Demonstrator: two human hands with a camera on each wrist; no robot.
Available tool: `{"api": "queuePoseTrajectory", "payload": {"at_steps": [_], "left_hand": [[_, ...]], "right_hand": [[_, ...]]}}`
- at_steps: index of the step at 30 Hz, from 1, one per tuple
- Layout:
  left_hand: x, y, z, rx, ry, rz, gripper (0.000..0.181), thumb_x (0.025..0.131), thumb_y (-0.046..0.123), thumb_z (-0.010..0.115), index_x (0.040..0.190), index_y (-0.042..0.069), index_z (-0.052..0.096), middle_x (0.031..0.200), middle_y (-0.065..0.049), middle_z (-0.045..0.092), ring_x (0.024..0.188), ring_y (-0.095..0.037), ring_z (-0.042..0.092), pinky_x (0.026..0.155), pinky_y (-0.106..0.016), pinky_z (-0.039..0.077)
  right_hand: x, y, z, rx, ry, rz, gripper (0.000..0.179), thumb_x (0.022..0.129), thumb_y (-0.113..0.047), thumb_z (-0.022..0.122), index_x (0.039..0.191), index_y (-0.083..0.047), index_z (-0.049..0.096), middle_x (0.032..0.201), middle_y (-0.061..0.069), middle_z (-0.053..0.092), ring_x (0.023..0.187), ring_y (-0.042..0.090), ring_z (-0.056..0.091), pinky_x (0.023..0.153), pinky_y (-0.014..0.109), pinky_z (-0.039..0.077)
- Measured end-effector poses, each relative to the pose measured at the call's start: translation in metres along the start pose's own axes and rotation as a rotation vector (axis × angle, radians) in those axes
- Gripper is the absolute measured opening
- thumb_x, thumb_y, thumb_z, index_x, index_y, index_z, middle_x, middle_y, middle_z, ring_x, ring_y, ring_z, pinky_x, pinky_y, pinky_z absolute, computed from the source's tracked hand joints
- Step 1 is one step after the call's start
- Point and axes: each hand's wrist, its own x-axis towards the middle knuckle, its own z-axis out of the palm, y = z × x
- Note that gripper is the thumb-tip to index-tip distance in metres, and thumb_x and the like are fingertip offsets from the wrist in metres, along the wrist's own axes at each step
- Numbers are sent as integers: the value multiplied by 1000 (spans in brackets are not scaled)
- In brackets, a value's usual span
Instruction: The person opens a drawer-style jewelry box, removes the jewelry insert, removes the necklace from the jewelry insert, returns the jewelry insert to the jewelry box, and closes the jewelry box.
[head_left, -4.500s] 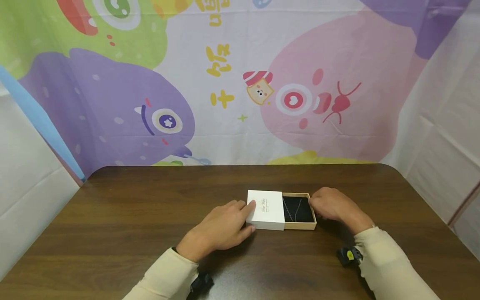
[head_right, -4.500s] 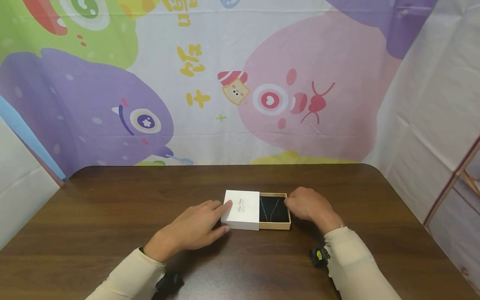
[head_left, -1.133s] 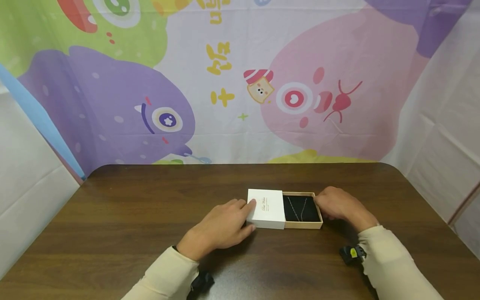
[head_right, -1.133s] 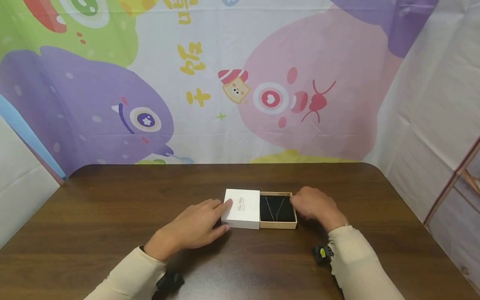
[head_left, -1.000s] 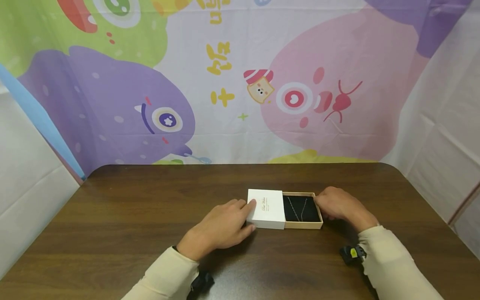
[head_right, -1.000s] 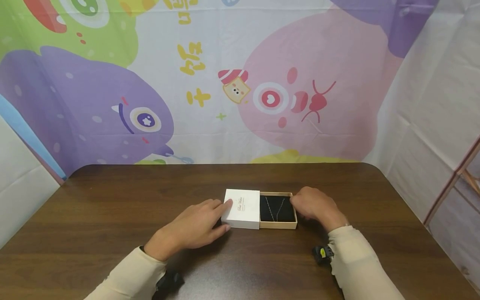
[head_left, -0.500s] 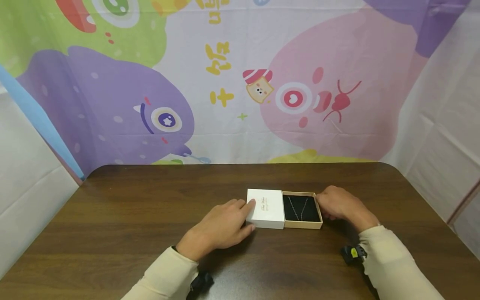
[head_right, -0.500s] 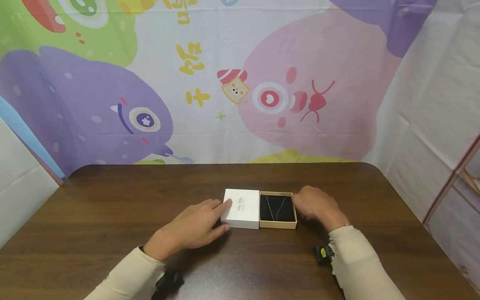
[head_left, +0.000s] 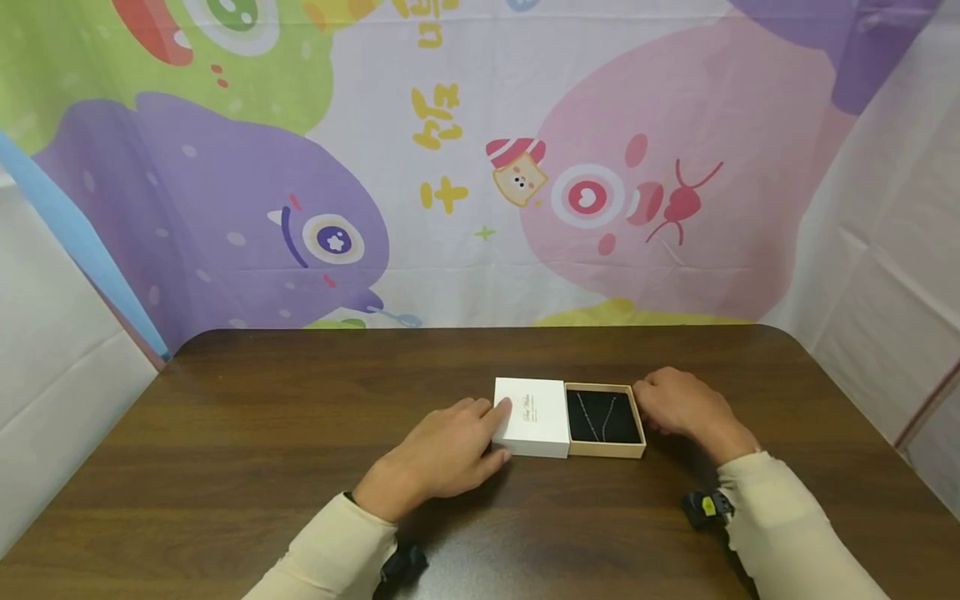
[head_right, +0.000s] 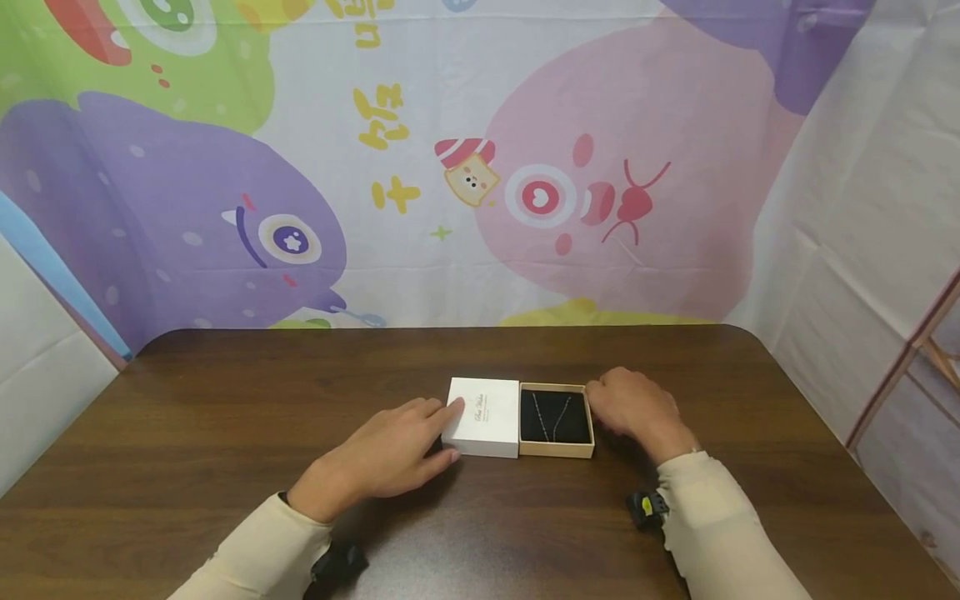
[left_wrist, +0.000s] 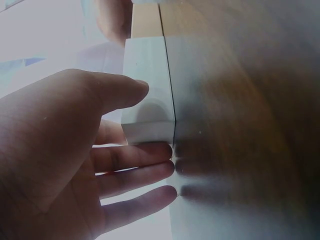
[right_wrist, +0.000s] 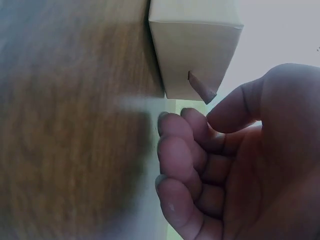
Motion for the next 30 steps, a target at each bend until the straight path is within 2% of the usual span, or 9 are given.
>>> {"api": "queuePoseTrajectory", "payload": {"at_steps": [6,14,23,30], "left_hand": [[0,0,0,-3,2,-1,56,98,38,63,139,1,52,111,-10,64,97,-22,61,80,-38,53],[0,0,0,-3,-6,-8,57,98,38,62,140,2,52,114,-10,64,99,-23,61,81,-38,53],[0,1,0,-7,-15,-17,57,99,39,62,141,2,51,115,-10,64,100,-23,61,82,-39,53],[0,1,-2,-8,-25,-21,58,99,40,61,142,3,51,116,-10,64,102,-23,61,83,-39,53]], "right_hand": [[0,-1,-1,-12,48,-11,35,99,-30,38,90,-9,65,74,2,63,66,20,56,57,38,41],[0,-2,-1,-25,126,-53,27,96,-26,45,78,-11,58,73,3,57,65,21,51,53,35,36],[1,-3,-1,-11,169,-67,24,95,-26,47,83,-11,62,74,3,58,66,21,52,53,34,38],[0,-4,-1,7,238,-89,22,94,-26,49,84,-12,63,73,2,59,65,20,53,53,34,38]]}}
